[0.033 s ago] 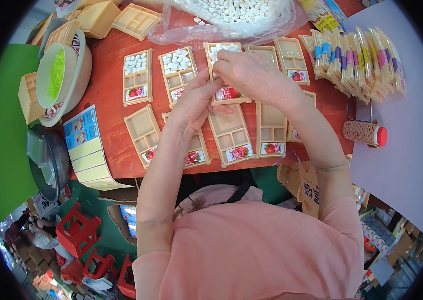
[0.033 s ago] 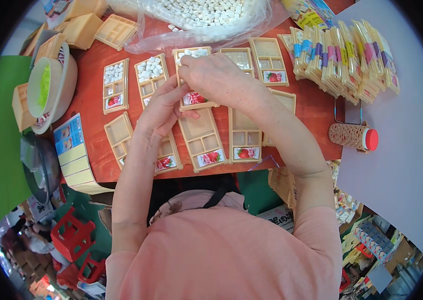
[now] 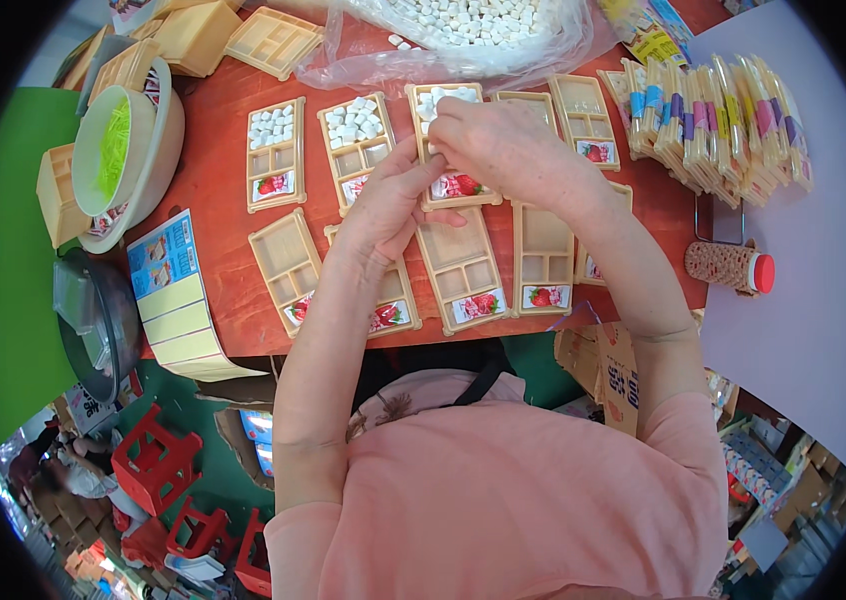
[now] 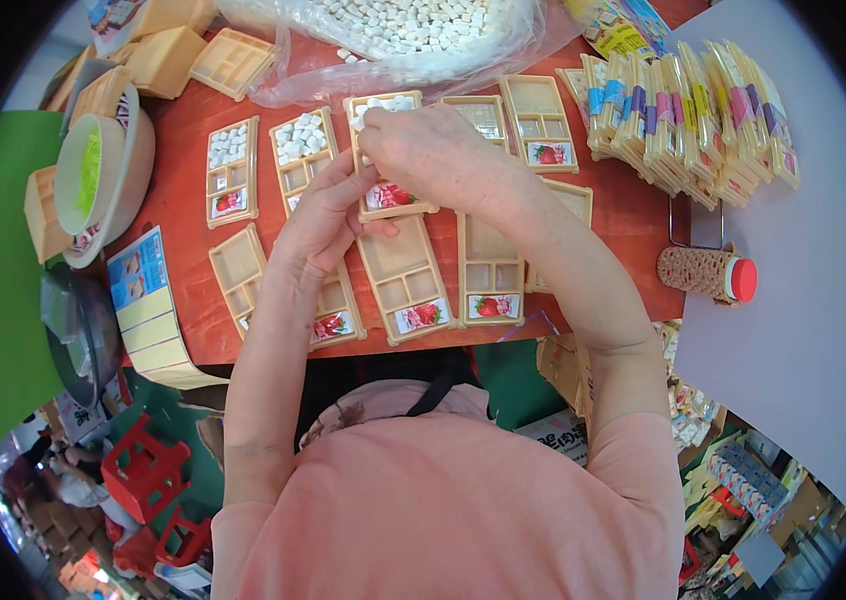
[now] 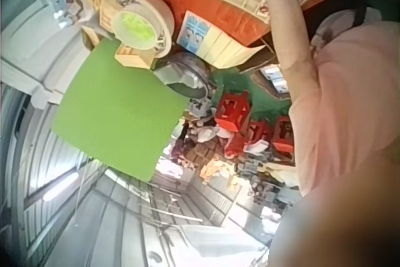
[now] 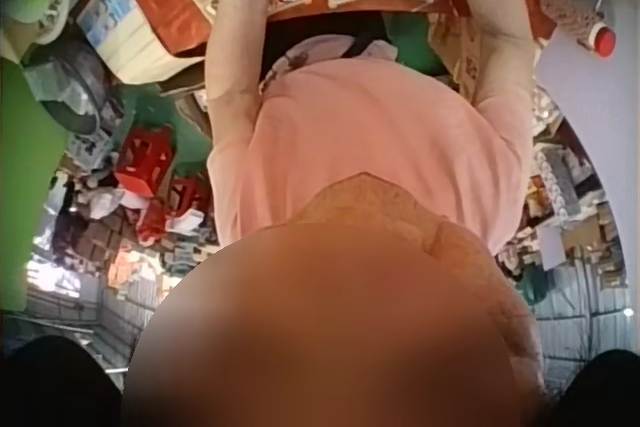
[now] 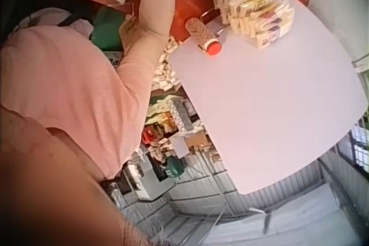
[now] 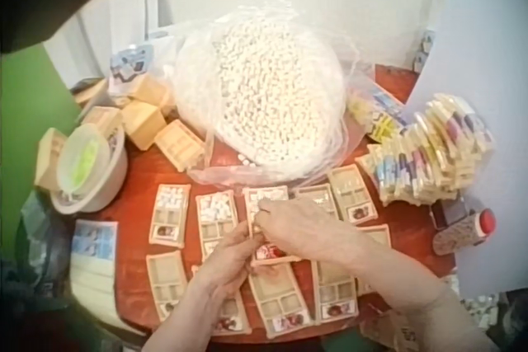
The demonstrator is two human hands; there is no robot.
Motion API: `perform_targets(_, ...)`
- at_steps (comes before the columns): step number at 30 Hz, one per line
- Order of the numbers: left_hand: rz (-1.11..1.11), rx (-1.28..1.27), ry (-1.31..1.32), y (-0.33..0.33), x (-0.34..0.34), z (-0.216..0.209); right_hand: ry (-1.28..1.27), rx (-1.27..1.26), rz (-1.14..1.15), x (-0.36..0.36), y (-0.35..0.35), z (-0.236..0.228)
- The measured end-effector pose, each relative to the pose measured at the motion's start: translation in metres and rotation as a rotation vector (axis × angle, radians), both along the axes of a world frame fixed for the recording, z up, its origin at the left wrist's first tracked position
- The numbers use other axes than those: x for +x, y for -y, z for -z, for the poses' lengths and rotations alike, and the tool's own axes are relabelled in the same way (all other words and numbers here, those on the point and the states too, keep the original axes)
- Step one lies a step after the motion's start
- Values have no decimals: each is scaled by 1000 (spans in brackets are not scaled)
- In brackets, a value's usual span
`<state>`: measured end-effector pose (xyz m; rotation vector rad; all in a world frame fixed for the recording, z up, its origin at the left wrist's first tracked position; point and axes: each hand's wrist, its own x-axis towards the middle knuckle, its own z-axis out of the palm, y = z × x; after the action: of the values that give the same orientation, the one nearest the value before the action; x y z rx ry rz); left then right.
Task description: Assembling and packaging miniature wooden frames with decorative items and foam filler.
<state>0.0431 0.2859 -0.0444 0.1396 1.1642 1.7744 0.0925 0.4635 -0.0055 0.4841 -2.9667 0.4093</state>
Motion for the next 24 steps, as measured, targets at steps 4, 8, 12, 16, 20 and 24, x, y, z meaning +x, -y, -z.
perform_targets(4, -2, -16, 51, 1, -6, 2, -105, -319, 104, -19, -31, 3)
perform_targets(8, 4, 0, 57, -5, -7, -1, -373, -254, 334, -37, -51, 10)
perform_targets(12, -28, -37, 42, -6, -6, 1, -212, -362, 170, -43, -32, 29)
perform_targets(16, -68, -96, 45, -1, -5, -5, -159, -413, 181, -46, -11, 44)
perform_targets(20, 1, -65, 67, 8, -14, 3, 80, -570, 367, -61, -14, 43)
perform_targets(24, 9, -92, 73, 12, -17, 0, 225, -453, 244, -74, -15, 41)
